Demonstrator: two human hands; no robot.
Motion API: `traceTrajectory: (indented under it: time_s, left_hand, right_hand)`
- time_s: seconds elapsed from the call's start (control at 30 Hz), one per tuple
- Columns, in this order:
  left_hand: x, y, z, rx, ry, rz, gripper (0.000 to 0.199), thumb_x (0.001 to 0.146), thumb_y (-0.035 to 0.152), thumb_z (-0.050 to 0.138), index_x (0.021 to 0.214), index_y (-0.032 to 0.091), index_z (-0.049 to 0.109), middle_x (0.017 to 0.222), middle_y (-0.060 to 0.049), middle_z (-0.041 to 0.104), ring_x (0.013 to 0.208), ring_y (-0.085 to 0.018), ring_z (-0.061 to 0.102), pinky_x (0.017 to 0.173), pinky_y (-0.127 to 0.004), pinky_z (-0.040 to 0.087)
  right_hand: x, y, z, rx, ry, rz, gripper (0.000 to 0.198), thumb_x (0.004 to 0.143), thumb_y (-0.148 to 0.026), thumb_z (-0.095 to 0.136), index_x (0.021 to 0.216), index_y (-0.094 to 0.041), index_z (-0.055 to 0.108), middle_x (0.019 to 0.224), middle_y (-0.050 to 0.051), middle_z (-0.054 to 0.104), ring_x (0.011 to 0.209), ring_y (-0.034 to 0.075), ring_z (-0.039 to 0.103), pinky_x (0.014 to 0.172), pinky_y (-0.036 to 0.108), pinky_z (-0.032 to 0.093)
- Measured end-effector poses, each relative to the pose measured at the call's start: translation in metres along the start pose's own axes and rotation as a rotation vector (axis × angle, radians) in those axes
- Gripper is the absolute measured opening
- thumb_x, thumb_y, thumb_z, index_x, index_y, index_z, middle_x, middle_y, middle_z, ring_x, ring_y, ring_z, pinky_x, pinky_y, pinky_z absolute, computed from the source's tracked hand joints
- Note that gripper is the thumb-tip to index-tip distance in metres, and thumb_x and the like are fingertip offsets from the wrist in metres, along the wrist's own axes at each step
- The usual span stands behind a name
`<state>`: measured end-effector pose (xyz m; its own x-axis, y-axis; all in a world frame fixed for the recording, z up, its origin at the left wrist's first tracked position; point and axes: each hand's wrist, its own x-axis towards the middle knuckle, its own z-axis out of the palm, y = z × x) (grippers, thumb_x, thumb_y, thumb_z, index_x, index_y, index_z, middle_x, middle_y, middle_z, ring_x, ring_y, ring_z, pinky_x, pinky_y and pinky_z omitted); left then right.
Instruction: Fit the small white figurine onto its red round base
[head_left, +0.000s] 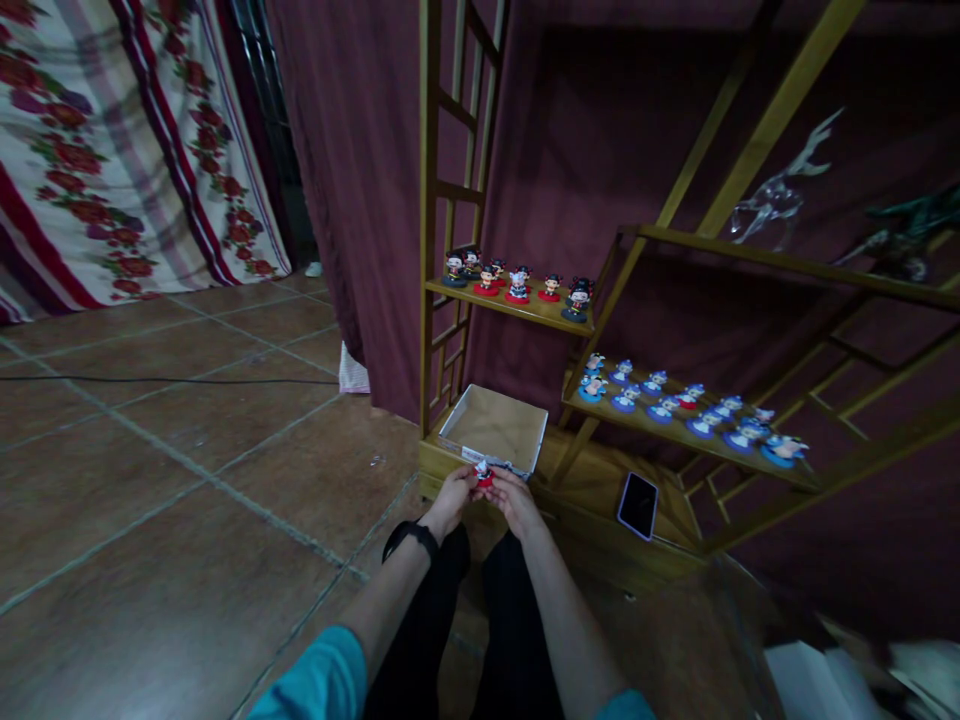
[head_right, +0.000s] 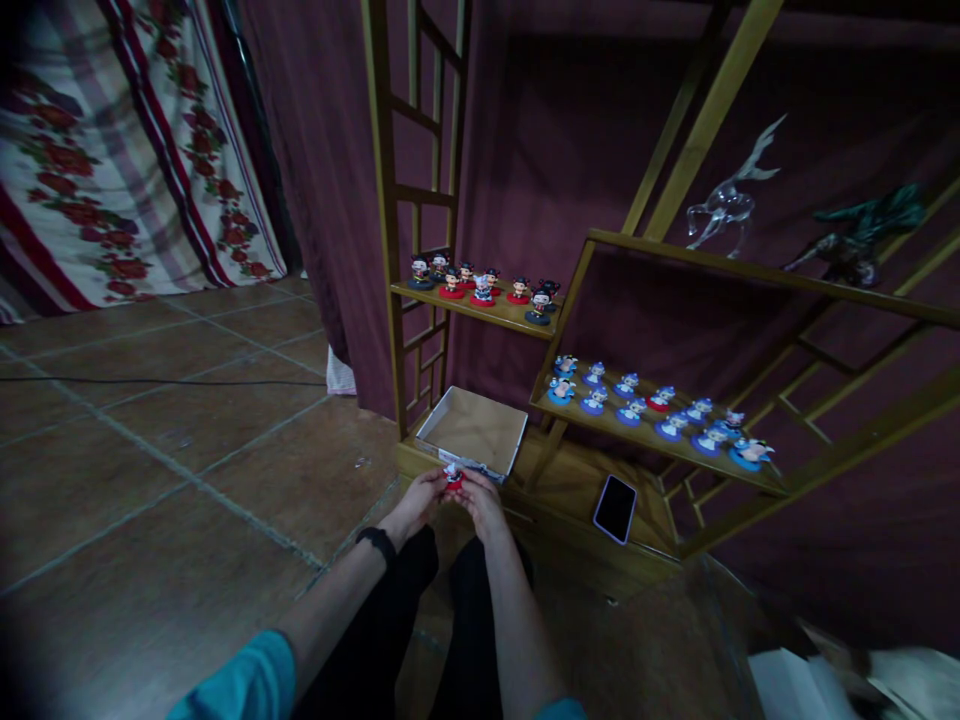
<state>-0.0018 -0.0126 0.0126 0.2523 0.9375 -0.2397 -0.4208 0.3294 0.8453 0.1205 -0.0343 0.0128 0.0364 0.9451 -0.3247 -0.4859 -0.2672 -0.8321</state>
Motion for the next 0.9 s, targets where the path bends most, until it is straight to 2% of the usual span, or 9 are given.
traceTrajectory:
  time_s: [0.17, 0.4, 0.9]
  left_hand:
    - [-0.0018, 0.0031, 0.0006, -0.065, 0.037, -0.008, 0.012, 0.066, 0.009, 0.059, 0.078, 0.011, 0.059, 0.06, -0.003, 0.061, 0.047, -0.008, 0.054, 0.047, -0.018, 0.041]
    - [-0.002, 0.006, 0.0005, -0.033, 0.059, -0.05, 0.006, 0.07, 0.012, 0.059, 0.075, 0.011, 0.058, 0.06, -0.005, 0.061, 0.049, -0.009, 0.056, 0.049, -0.018, 0.044]
    - [-0.0021, 0.0039, -0.001, -0.055, 0.066, -0.009, 0.012, 0.069, 0.006, 0.059, 0.08, 0.011, 0.059, 0.068, -0.006, 0.063, 0.057, -0.009, 0.059, 0.052, -0.017, 0.045]
  right_hand:
    - [-0.0008, -0.0005, -0.0001, -0.023, 0.019, 0.009, 0.034, 0.059, -0.021, 0.068, 0.091, -0.015, 0.062, 0.07, 0.004, 0.068, 0.063, 0.012, 0.063, 0.062, 0.024, 0.049]
    - [-0.0041, -0.0027, 0.0029, -0.053, 0.024, 0.001, 0.035, 0.057, -0.025, 0.07, 0.091, -0.017, 0.062, 0.075, 0.004, 0.069, 0.066, 0.013, 0.063, 0.062, 0.024, 0.048]
    - [-0.0019, 0.0002, 0.0008, 0.018, 0.025, -0.029, 0.029, 0.058, -0.022, 0.069, 0.087, -0.017, 0.064, 0.074, 0.004, 0.068, 0.063, 0.012, 0.06, 0.063, 0.025, 0.048]
